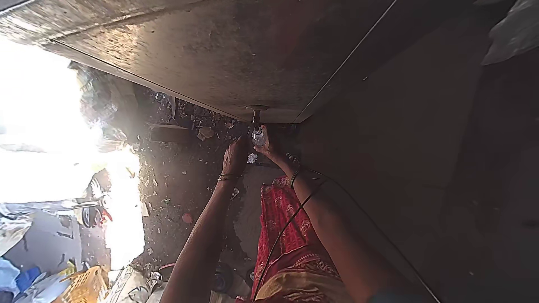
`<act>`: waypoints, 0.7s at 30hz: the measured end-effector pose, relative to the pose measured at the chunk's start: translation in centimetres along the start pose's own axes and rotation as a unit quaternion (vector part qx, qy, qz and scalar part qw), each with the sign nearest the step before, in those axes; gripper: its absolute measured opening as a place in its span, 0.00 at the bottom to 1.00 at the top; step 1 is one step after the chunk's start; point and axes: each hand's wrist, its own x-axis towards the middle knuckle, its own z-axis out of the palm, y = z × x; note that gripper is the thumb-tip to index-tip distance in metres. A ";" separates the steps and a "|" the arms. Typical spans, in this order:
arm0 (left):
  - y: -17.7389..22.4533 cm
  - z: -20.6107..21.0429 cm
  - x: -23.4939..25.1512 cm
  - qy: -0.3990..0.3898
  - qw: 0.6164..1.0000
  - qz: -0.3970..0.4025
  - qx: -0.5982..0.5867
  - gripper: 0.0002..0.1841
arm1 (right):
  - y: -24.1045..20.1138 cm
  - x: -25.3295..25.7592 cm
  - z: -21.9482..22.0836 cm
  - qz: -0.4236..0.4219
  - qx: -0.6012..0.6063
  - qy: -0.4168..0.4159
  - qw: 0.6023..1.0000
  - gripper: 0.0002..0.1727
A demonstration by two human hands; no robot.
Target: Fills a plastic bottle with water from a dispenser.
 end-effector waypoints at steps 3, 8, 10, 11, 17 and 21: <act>-0.3 0.2 0.2 0.008 1.000 0.002 0.005 0.17 | 0.4 0.1 0.3 -0.029 0.016 0.017 0.999 0.52; -0.3 0.2 0.2 0.005 1.000 0.000 0.005 0.17 | 0.2 0.2 0.2 -0.025 0.007 0.020 0.999 0.51; -0.3 0.2 0.2 0.003 1.000 0.001 0.005 0.16 | 0.4 0.3 0.4 -0.018 0.000 0.018 1.000 0.53; -0.3 0.1 0.2 0.002 1.000 0.002 0.007 0.16 | 0.5 0.4 0.3 -0.017 -0.005 0.015 1.000 0.53; -0.2 0.0 0.2 -0.005 1.000 0.003 0.015 0.15 | -0.4 0.3 0.0 -0.025 -0.007 0.025 0.999 0.50; -0.1 -0.1 0.2 -0.003 1.000 0.004 0.017 0.16 | 0.7 0.5 0.8 -0.026 -0.014 0.027 0.999 0.52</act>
